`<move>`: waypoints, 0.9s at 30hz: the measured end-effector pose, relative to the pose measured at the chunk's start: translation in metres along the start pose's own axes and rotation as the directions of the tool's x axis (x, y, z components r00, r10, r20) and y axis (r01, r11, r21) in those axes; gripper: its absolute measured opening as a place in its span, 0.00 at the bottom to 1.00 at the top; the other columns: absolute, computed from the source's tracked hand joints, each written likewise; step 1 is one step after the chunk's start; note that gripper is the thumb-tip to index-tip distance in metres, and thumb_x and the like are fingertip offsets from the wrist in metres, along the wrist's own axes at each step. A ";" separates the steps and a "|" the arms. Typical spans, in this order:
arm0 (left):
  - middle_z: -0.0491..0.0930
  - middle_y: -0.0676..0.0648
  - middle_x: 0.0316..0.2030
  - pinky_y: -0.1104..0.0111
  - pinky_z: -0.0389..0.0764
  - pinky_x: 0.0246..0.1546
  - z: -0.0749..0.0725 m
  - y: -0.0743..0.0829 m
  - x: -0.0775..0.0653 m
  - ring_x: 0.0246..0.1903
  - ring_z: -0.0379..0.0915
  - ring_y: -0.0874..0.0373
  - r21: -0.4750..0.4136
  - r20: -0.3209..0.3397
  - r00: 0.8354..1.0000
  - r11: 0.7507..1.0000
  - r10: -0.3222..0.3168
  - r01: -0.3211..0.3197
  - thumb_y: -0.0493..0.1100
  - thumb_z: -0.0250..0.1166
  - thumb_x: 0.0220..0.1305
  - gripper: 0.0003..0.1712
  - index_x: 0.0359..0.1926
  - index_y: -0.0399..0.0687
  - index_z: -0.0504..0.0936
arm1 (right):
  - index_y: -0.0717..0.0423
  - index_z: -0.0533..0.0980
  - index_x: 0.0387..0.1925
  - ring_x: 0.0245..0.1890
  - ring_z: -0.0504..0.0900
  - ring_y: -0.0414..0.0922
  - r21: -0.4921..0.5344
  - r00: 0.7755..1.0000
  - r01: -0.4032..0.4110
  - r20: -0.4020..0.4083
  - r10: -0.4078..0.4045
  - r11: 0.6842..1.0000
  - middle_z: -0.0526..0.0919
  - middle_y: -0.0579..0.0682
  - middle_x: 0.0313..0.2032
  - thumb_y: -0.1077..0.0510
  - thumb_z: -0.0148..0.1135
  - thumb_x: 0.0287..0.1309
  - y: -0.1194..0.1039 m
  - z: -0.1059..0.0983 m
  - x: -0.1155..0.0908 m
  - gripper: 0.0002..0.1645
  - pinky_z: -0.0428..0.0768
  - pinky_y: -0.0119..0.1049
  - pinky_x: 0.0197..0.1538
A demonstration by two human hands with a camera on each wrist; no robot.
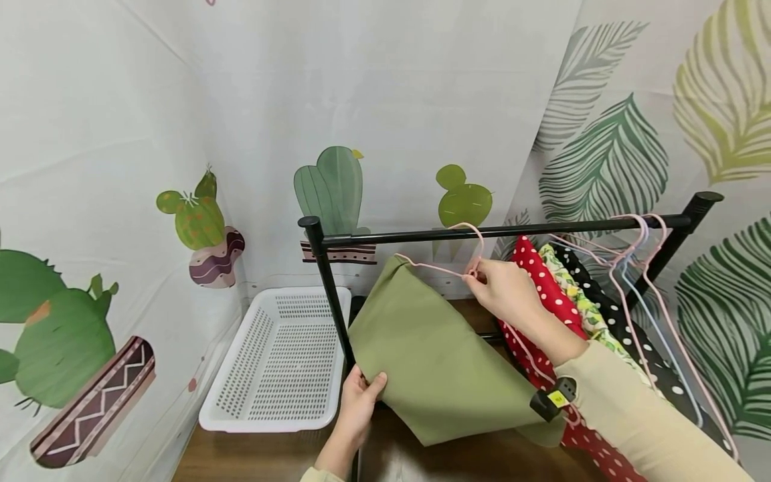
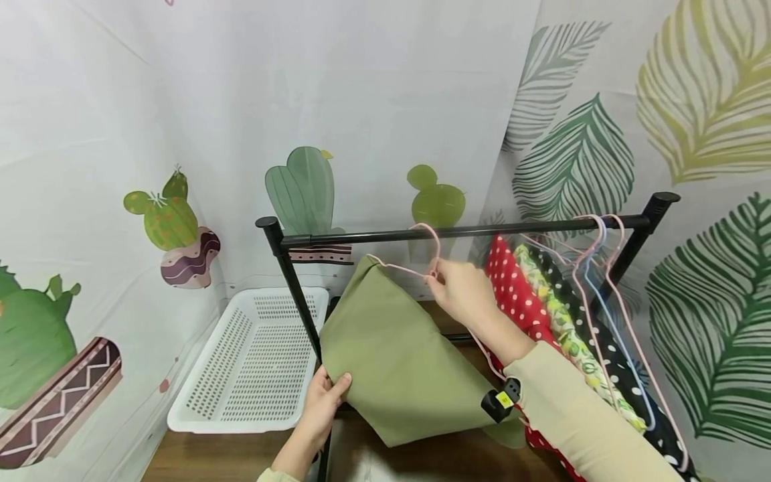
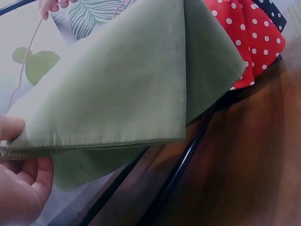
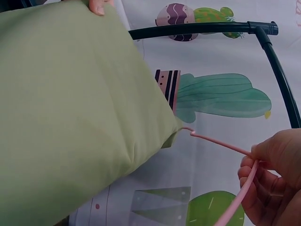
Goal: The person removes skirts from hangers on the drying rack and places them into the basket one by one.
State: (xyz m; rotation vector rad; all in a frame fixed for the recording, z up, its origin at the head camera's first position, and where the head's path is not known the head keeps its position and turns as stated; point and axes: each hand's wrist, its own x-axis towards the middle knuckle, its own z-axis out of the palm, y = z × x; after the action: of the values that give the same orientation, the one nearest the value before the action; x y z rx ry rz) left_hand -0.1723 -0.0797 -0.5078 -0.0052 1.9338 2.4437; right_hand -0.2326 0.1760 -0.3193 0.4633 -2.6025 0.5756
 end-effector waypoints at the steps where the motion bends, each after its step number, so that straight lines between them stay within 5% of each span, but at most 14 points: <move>1: 0.77 0.48 0.41 0.69 0.78 0.36 -0.001 0.001 0.000 0.37 0.76 0.61 0.008 0.002 1.000 1.000 0.004 -0.004 0.37 0.60 0.61 0.22 0.54 0.33 0.65 | 0.54 0.78 0.28 0.12 0.64 0.41 0.002 1.000 -0.004 0.003 0.004 1.000 0.72 0.44 0.13 0.56 0.62 0.54 0.000 0.000 0.000 0.05 0.59 0.32 0.13; 13: 0.75 0.39 0.51 0.70 0.76 0.42 -0.012 0.011 -0.003 0.43 0.75 0.60 0.101 0.025 0.999 0.994 -0.039 0.036 0.39 0.60 0.62 0.25 0.57 0.33 0.64 | 0.51 0.77 0.25 0.13 0.63 0.41 -0.008 1.000 -0.015 -0.008 0.015 1.000 0.70 0.43 0.13 0.55 0.61 0.55 0.004 0.001 -0.001 0.06 0.57 0.32 0.14; 27: 0.79 0.44 0.40 0.68 0.79 0.35 -0.027 0.018 -0.005 0.34 0.78 0.59 0.153 0.063 0.994 0.985 -0.085 0.074 0.39 0.60 0.61 0.23 0.54 0.31 0.67 | 0.50 0.78 0.25 0.14 0.64 0.41 -0.024 0.999 -0.022 -0.026 0.021 0.999 0.71 0.43 0.14 0.55 0.62 0.54 0.010 0.000 -0.002 0.06 0.58 0.33 0.15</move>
State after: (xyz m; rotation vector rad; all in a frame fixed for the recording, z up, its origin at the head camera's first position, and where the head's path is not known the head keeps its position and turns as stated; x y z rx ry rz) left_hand -0.1681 -0.1103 -0.4963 0.0047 2.0407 2.2132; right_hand -0.2350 0.1848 -0.3232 0.4177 -2.5903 0.5524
